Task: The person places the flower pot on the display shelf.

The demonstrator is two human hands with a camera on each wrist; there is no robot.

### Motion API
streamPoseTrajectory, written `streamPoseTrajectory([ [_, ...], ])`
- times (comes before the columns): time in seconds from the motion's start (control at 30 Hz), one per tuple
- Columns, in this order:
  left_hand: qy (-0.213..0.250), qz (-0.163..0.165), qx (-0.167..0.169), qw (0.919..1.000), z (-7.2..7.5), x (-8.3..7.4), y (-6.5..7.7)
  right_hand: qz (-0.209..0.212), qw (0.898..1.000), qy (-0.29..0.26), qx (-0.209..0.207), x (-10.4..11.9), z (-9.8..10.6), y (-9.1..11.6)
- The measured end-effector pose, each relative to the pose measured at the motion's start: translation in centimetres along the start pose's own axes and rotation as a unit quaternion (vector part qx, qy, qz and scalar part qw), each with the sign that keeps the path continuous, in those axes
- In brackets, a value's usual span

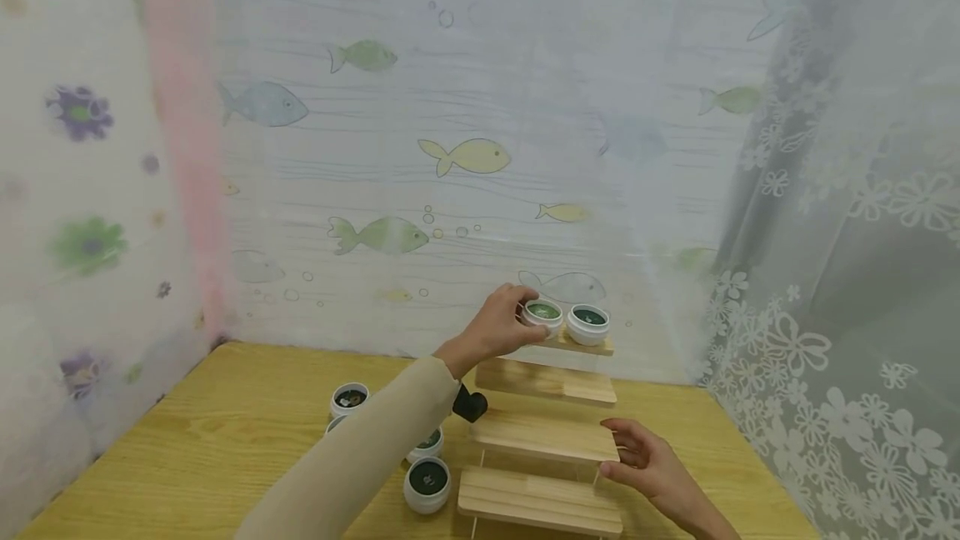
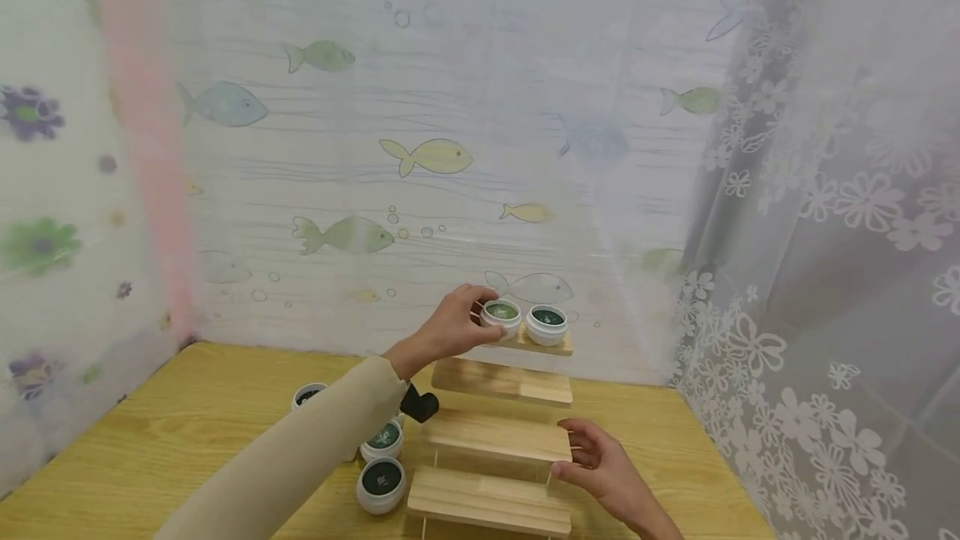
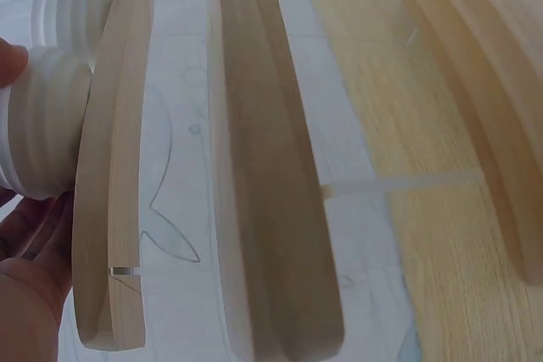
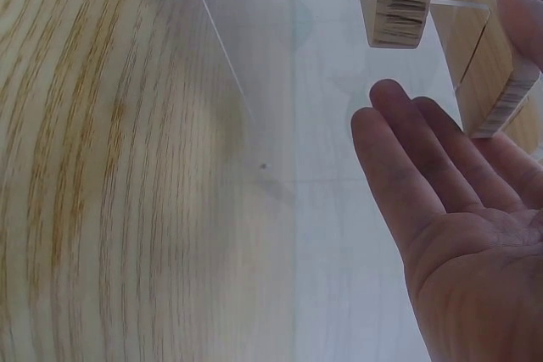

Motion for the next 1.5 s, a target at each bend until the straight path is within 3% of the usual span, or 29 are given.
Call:
streamPoseTrajectory([
  [0.53, 0.018, 0.008, 0.017, 0.9997, -0.4, 0.1, -0.8, -0.004, 1.0, -0.001, -0.003, 0.0, 0.1, 0.0],
  [0.9, 0.009, 0.017, 0.022, 0.9996, -0.2, 0.0, 0.1, -0.011, 1.0, -0.012, 0.003, -0.1, -0.1, 0.0],
  [1.2, -0.012, 0.005, -0.014, 0.9998, 2.6, -0.2, 3.4, -0.013, 1.0, -0.001, -0.006, 0.1, -0.1, -0.2],
  [1.37, -0.018, -0.024, -0.039, 0.9988, 4.4, -0.6, 6.2, -0.017, 1.0, 0.009, -0.015, 0.1, 0.1, -0.2],
  [1.5, -0.021, -0.036, -0.043, 0.9982, 4.9, -0.7, 8.8, -0.021, 1.0, 0.01, -0.015, -0.1, 0.1, -0.2],
])
Point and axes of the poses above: each hand's wrist, its own y-axis away from the middle knuckle, its own z-axis out of the back of the hand, x = y × z, the point moved 9 cm from there along -y, towards the middle knuckle, and after that the axes turned 4 degrees about y, right-handed, at the moved point
